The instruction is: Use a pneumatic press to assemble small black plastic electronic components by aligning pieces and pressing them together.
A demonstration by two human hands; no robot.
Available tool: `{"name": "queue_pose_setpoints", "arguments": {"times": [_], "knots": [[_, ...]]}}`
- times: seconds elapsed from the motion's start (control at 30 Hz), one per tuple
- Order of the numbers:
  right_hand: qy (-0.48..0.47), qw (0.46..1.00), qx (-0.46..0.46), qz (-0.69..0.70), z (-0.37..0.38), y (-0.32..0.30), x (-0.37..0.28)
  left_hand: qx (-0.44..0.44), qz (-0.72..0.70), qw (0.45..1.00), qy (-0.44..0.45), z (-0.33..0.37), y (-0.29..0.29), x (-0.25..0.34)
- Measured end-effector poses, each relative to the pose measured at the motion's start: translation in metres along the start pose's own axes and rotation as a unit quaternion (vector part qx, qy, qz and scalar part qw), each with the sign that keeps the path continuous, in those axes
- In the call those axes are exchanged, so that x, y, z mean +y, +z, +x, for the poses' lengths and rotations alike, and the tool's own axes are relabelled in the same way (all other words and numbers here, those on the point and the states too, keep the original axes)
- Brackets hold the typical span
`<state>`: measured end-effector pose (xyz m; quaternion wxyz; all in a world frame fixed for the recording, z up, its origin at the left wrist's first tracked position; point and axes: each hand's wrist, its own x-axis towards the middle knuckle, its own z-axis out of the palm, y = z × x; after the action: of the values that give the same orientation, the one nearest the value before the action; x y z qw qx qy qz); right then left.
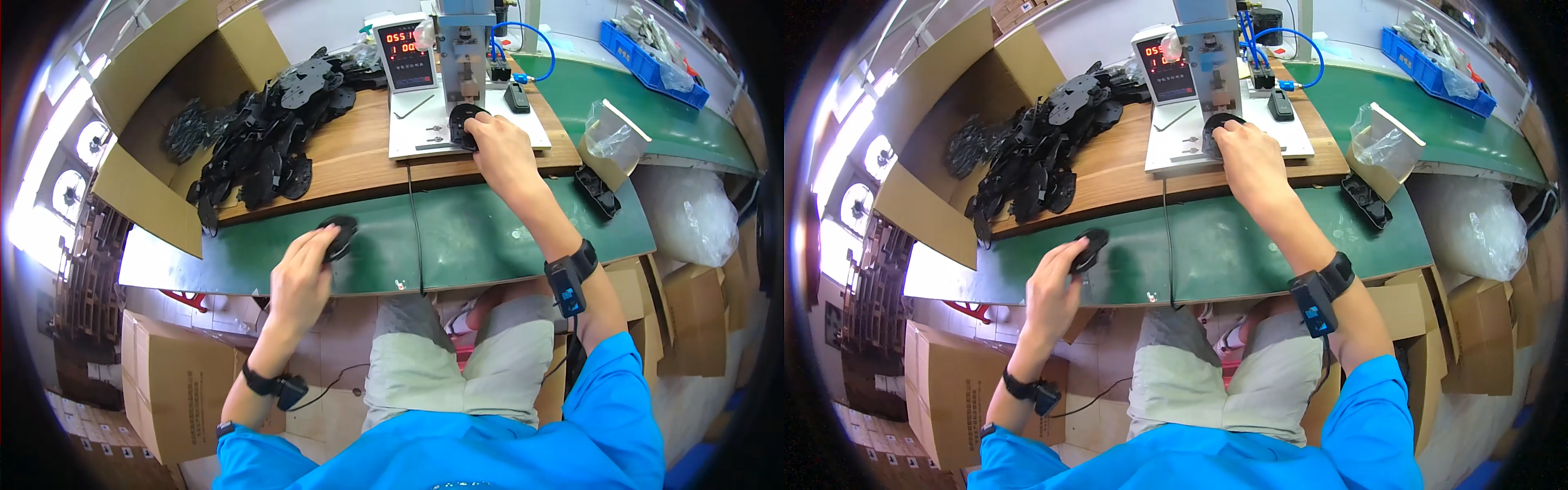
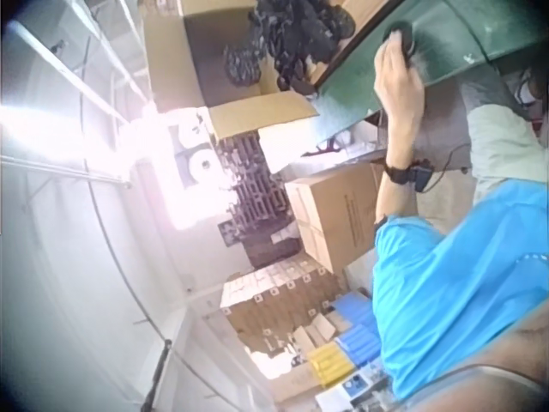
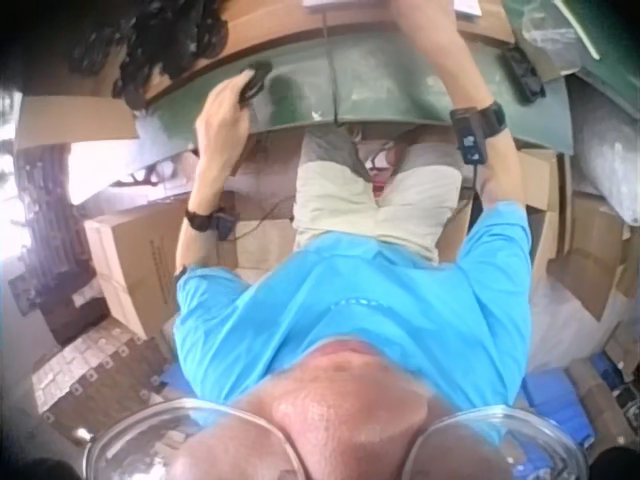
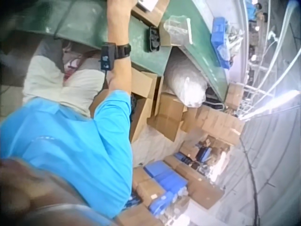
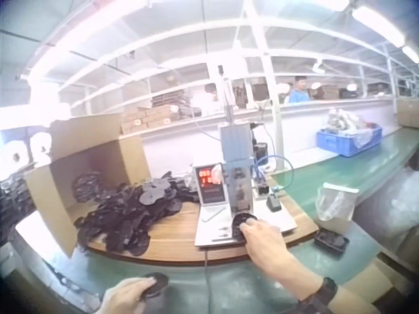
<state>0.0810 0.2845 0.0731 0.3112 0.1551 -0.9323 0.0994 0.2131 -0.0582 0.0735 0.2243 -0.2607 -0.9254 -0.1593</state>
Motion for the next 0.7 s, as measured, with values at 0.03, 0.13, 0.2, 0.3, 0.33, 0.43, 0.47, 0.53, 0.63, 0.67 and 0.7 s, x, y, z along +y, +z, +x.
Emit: {"name": "queue_pose_setpoints", "arguments": {"times": [0.03,0.13,0.2,0.3,0.33,0.43,0.47,0.53,0.63,0.67,0.7], "knots": [[-0.002,1.0,-0.01,-0.003,0.001,-0.004,0.001,0.014,-0.023,0.999,0.021,0.013,0.007,0.007],[0.03,0.994,0.014,0.108,-0.005,-0.025,0.016,0.032,-0.061,0.995,0.075,0.057,0.032,0.034],[0.041,0.987,0.072,0.14,-0.022,-0.047,0.006,0.047,-0.074,0.993,0.08,0.086,0.053,0.045],[0.06,0.964,0.157,0.207,-0.089,-0.076,-0.015,0.048,-0.089,0.986,0.135,0.123,0.087,0.054],[0.09,0.961,0.144,0.22,-0.116,-0.089,-0.024,0.055,-0.076,0.983,0.156,0.134,0.1,0.055],[0.104,0.965,0.163,0.179,-0.201,-0.107,-0.031,0.076,-0.06,0.976,0.195,0.166,0.13,0.059],[0.137,0.964,0.152,0.171,-0.23,-0.113,-0.031,0.081,-0.045,0.976,0.195,0.175,0.137,0.06],[0.22,0.957,0.119,0.151,-0.287,-0.125,-0.035,0.108,0.011,0.972,0.209,0.194,0.15,0.057],[0.33,0.932,0.066,0.138,-0.361,-0.129,-0.033,0.103,-0.005,0.973,0.206,0.201,0.165,0.046],[0.388,0.911,0.039,0.132,-0.382,-0.128,-0.029,0.109,0.002,0.972,0.207,0.199,0.167,0.047],[0.389,0.911,0.039,0.132,-0.402,-0.126,-0.024,0.109,0.002,0.972,0.208,0.2,0.168,0.046]]}}
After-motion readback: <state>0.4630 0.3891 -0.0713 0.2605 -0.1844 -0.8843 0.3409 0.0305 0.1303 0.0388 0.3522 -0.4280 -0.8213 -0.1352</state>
